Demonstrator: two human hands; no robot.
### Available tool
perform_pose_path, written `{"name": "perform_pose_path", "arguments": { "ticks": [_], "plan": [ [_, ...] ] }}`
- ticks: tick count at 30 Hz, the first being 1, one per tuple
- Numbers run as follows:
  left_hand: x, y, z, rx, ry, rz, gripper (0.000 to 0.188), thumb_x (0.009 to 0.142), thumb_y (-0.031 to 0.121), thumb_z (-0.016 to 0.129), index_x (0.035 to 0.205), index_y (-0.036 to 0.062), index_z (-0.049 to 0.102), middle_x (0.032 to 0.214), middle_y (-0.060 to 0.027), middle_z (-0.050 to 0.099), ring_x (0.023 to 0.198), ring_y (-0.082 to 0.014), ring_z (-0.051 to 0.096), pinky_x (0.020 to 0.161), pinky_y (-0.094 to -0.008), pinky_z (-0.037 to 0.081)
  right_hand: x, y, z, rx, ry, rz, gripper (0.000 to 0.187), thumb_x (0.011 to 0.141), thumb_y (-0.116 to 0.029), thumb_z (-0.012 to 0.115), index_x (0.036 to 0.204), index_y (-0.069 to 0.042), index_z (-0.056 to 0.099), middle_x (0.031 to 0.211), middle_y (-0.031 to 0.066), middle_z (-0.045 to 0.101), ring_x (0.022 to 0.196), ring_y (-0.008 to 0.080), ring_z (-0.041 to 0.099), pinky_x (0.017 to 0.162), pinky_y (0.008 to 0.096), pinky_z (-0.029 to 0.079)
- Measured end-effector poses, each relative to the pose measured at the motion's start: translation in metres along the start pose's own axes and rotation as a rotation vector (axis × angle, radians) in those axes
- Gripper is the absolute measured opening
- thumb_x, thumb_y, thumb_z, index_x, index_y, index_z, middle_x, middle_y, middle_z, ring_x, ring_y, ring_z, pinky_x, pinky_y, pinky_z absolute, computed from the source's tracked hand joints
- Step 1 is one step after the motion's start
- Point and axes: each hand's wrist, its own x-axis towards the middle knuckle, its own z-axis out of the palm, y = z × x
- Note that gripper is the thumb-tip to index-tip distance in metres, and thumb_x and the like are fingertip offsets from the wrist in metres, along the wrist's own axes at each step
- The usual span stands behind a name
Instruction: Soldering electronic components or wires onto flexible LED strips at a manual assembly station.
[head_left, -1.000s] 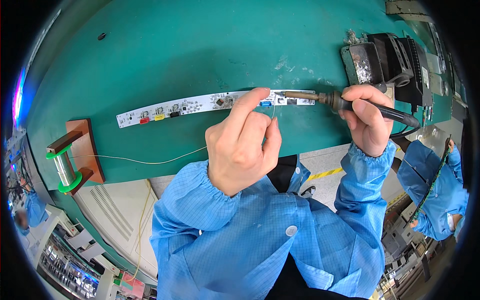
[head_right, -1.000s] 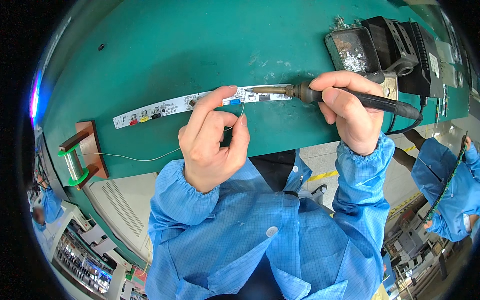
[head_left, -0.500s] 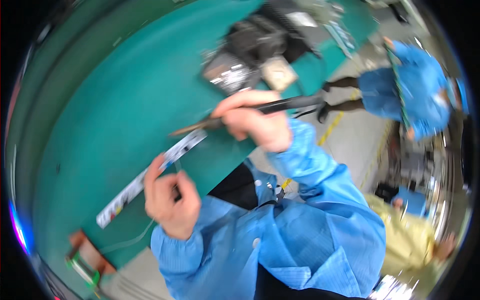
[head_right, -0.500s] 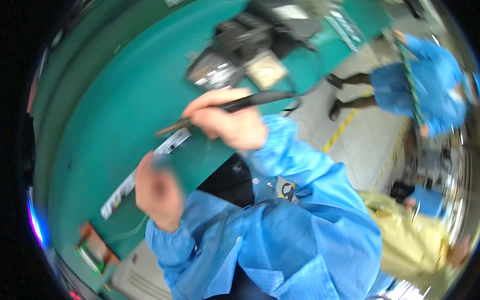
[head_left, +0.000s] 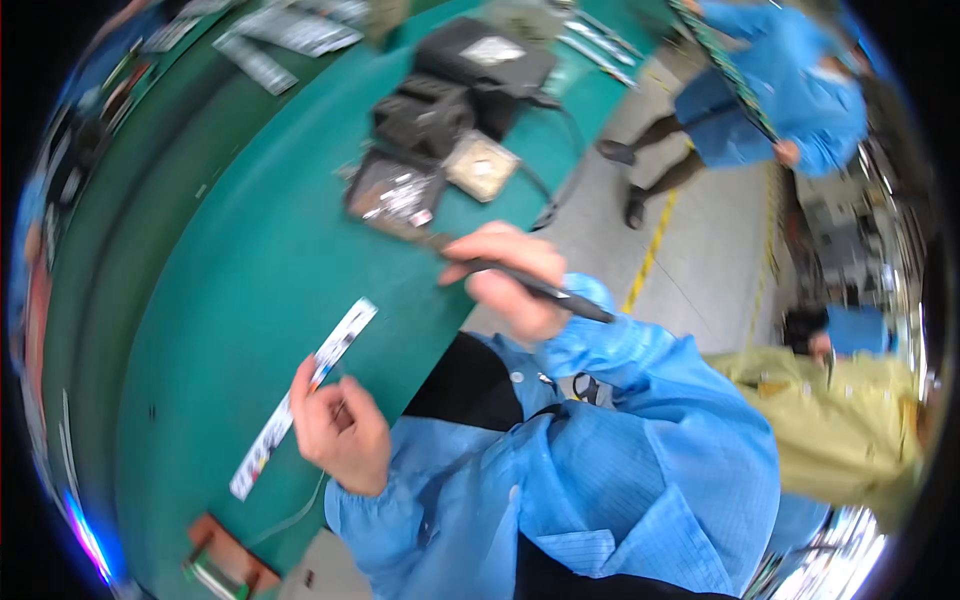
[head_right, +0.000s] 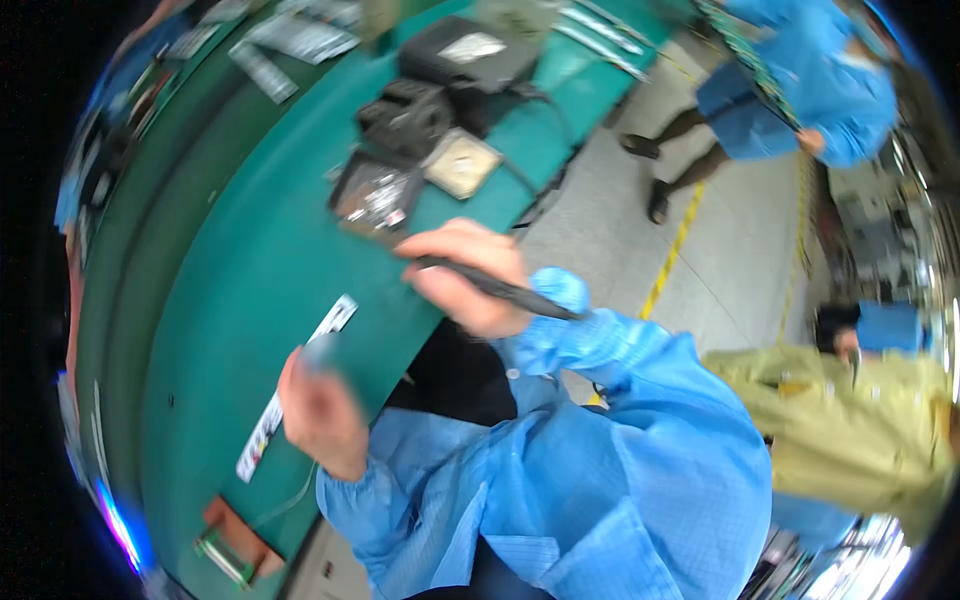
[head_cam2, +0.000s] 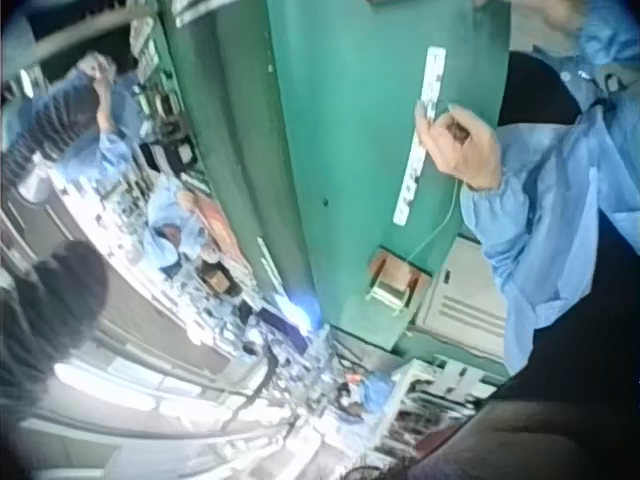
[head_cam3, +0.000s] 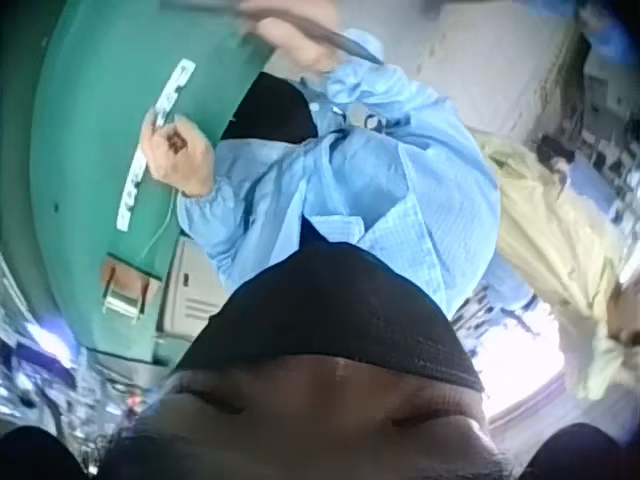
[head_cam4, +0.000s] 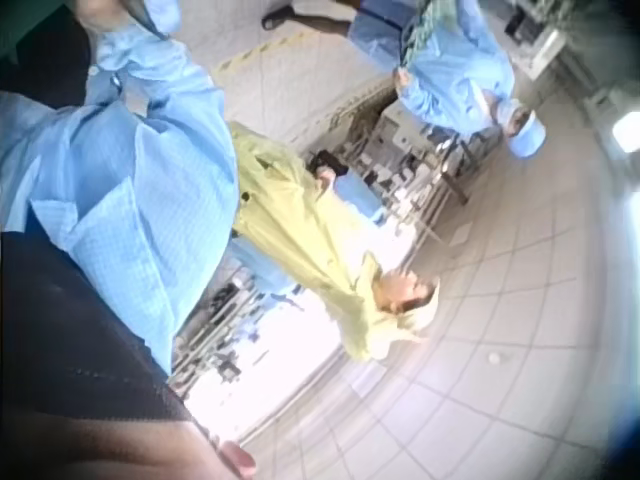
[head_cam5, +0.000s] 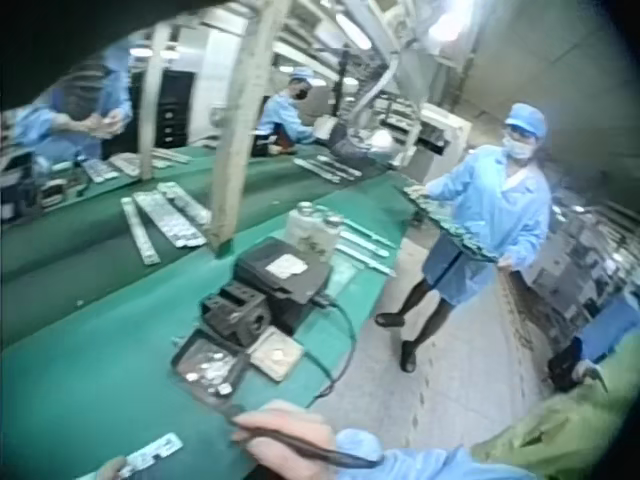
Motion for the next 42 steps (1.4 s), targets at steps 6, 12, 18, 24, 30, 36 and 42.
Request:
{"name": "perform_pose_path", "arguments": {
  "ticks": [6,12,18,24,30,36,42],
  "plan": [
    [0.004,0.002,-0.004,0.03,-0.012,-0.002,0.015,0.069,-0.005,0.065,0.068,0.0018,0.052,0.105,-0.0182,0.062,0.04,-0.0116,0.045,0.039,-0.0253,0.037,-0.03,0.024,-0.015,-0.203,0.037,0.032,0.057,0.091,-0.04,0.043,0.126,0.006,0.042,0.108,0.0235,0.061,0.108,0.0309,0.056,0.098,0.0406,0.037],
    [0.004,-0.002,-0.009,0.031,0.024,-0.004,0.017,0.064,-0.006,0.067,0.066,0.0016,0.052,0.103,-0.0174,0.063,0.046,-0.0149,0.054,0.04,-0.0266,0.04,-0.024,0.041,-0.012,-0.369,-0.125,-0.013,0.052,0.092,-0.035,0.044,0.123,0.007,0.045,0.114,0.0242,0.058,0.11,0.0327,0.054,0.097,0.0398,0.037],
    [0.003,-0.006,-0.012,-0.005,0.048,0.12,0.012,0.061,-0.003,0.067,0.067,0.0002,0.058,0.093,-0.0181,0.064,0.058,-0.0245,0.063,0.047,-0.0299,0.049,-0.027,0.047,-0.003,-0.392,-0.091,0.001,0.05,0.092,-0.031,0.044,0.124,0.008,0.045,0.114,0.024,0.057,0.109,0.031,0.056,0.097,0.0382,0.038],
    [0.0,-0.003,-0.018,0.035,-0.047,0.213,0.013,0.059,-0.005,0.067,0.07,-0.0011,0.061,0.092,-0.0158,0.064,0.059,-0.0193,0.055,0.052,-0.0282,0.045,-0.015,0.027,0.029,-0.174,0.016,-0.033,0.042,0.091,-0.018,0.05,0.125,0.006,0.043,0.111,0.0274,0.059,0.105,0.03,0.057,0.093,0.0408,0.042],
    [-0.008,-0.003,-0.079,0.227,0.061,0.174,0.017,0.062,-0.002,0.067,0.079,-0.0025,0.064,0.098,-0.018,0.063,0.074,-0.0265,0.061,0.063,-0.0342,0.05,0.005,0.009,0.074,-0.116,-0.153,-0.058,0.052,0.08,0.006,0.061,0.128,0.004,0.041,0.116,0.0274,0.057,0.102,0.0247,0.056,0.089,0.035,0.043],
    [-0.006,-0.038,-0.151,0.581,0.303,0.0,0.013,0.08,-0.003,0.059,0.091,-0.0048,0.064,0.096,-0.0158,0.062,0.08,-0.0226,0.061,0.067,-0.028,0.048,0.002,0.014,0.08,-0.107,-0.205,0.043,0.057,0.077,0.008,0.063,0.129,0.003,0.041,0.114,0.0209,0.057,0.107,0.0233,0.056,0.087,0.0295,0.043],
    [-0.006,-0.061,-0.17,0.605,0.167,-0.276,0.017,0.085,0.005,0.057,0.098,-0.0029,0.063,0.089,-0.0154,0.062,0.076,-0.0245,0.062,0.065,-0.0306,0.049,0.003,0.015,0.084,-0.19,-0.23,0.015,0.056,0.075,0.009,0.064,0.128,0.002,0.044,0.117,0.0219,0.058,0.079,0.0115,0.054,0.074,0.0229,0.046]
  ]
}}
